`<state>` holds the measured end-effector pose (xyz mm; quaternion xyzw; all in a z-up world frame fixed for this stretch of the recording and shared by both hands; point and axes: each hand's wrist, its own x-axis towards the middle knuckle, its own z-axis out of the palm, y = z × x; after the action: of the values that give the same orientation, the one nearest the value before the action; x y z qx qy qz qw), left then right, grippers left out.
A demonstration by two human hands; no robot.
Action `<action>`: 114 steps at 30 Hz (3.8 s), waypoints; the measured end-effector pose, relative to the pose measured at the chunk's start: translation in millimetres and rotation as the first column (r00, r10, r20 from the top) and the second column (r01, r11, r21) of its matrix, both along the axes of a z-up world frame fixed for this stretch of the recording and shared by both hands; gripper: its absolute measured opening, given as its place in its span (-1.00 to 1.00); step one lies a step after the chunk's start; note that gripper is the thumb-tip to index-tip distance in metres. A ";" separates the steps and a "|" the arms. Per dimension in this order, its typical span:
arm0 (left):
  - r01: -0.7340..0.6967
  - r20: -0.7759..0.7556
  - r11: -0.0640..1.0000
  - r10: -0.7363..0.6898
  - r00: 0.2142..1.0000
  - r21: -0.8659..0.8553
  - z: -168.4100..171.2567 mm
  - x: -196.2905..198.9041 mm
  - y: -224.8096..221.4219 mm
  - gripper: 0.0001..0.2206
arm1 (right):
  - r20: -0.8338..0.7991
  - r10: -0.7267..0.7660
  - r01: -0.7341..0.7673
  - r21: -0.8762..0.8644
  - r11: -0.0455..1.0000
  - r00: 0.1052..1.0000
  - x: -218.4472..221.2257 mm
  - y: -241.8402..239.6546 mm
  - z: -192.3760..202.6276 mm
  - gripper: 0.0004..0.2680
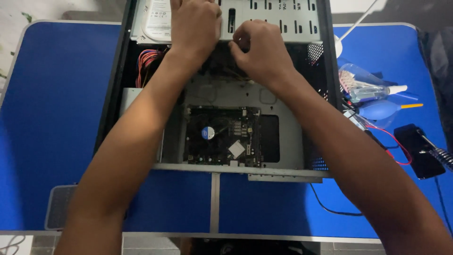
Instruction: Installing a motherboard into a computer case and connecting internal power and data cables.
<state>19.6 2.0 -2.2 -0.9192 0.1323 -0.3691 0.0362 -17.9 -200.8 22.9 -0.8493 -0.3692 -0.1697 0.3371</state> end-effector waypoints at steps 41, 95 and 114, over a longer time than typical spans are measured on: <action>0.289 -0.647 0.875 -0.483 0.590 -0.390 64.7 -113.1 -100.0 -0.87 | -0.541 -0.227 0.033 -0.344 0.938 0.810 -91.6 -80.8 100.3 -0.84; 0.462 -0.317 0.699 -0.682 0.659 -0.546 15.1 -60.2 -238.0 -0.84 | -0.466 -0.436 0.498 0.012 0.867 0.770 -35.4 -211.1 -49.9 -0.92; 0.298 -0.409 0.759 -0.587 0.699 -0.579 12.9 -60.3 -258.7 -0.75 | -0.267 -0.608 0.547 -0.273 0.792 0.748 27.1 -236.9 -175.8 -0.75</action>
<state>-40.6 -256.7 10.6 -0.9032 0.2675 -0.0954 -0.3218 9.2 -437.7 -152.9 -0.9642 -0.0369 -0.0826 0.2494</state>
